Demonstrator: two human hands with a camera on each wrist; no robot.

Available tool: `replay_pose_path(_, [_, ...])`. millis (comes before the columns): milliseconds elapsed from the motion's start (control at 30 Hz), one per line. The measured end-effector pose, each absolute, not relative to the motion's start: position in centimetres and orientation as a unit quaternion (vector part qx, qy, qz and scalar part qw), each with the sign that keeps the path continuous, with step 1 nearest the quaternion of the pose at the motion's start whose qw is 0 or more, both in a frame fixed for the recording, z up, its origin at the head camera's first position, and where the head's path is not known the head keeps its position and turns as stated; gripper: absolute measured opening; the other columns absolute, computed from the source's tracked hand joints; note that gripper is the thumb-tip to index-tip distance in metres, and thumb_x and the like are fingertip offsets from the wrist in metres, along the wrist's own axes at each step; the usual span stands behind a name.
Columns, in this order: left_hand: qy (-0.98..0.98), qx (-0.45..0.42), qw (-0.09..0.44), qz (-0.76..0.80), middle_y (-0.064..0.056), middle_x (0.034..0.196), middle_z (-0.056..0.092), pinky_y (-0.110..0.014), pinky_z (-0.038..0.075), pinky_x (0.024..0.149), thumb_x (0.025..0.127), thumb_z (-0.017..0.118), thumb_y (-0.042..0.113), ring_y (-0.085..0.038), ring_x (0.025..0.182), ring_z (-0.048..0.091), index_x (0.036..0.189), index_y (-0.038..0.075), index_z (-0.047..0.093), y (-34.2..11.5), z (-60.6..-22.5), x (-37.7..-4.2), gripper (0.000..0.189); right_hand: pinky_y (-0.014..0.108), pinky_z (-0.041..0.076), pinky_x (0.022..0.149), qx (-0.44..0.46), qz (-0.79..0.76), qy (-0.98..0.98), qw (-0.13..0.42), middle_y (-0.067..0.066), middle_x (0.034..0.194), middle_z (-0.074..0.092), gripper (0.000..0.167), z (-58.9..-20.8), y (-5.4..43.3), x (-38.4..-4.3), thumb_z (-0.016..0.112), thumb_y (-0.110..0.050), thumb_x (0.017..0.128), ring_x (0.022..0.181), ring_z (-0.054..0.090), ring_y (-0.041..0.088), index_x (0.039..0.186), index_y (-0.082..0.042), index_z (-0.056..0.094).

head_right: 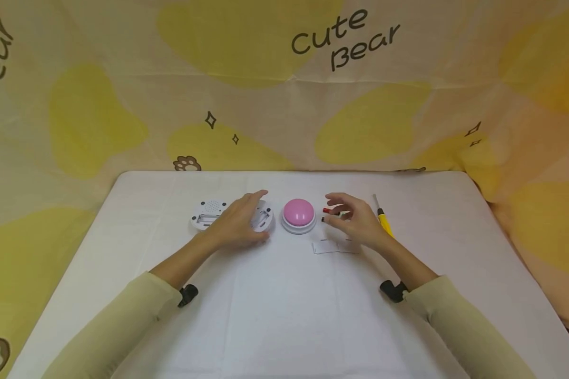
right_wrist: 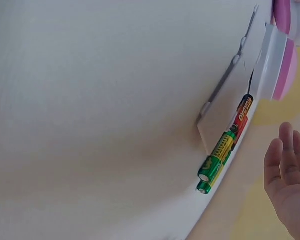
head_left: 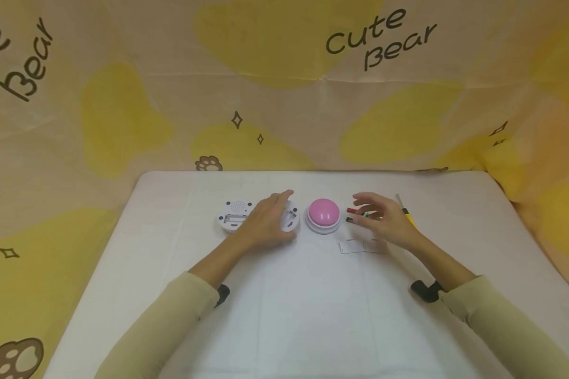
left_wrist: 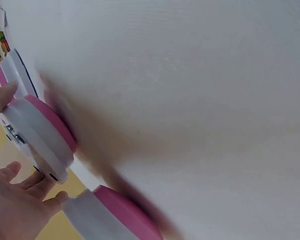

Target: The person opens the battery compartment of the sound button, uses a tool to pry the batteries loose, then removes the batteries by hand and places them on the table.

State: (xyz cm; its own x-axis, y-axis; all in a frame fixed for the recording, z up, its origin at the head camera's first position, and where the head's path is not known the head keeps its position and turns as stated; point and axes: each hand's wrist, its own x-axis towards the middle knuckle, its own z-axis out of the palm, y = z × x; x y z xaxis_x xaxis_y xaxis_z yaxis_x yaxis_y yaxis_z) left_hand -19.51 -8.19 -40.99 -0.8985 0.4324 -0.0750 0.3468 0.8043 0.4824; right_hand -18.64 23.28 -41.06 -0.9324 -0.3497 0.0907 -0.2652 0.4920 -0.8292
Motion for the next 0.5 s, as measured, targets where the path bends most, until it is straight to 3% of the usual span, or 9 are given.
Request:
replay_pose_path(233, [0.941, 0.228, 0.107, 0.227, -0.008, 0.156, 0.036, -0.046, 0.026, 0.116, 0.079, 0.082, 0.029, -0.028, 0.142, 0.034, 0.158, 0.016, 0.023, -7.7, -40.7, -19.9, 0.099, 0.026, 0.05, 0.088, -0.189, -0.456, 0.869, 0.031, 0.022, 0.126, 0.062, 0.048, -40.5, 23.9, -18.9, 0.071, -0.008, 0.091, 0.107, 0.064, 0.031, 0.136, -0.003, 0.055])
replay_pose_path(500, [0.943, 0.251, 0.094, 0.198, -0.008, 0.153, 0.039, -0.053, 0.01, 0.119, 0.076, 0.085, 0.039, -0.023, 0.144, 0.032, 0.156, 0.015, 0.027, -6.2, -40.5, -20.6, 0.102, 0.019, 0.049, 0.086, -0.19, -0.449, 0.873, 0.011, 0.022, 0.123, 0.063, 0.048, -40.1, 24.3, -18.9, 0.072, -0.009, 0.091, 0.104, 0.065, 0.03, 0.135, -0.002, 0.055])
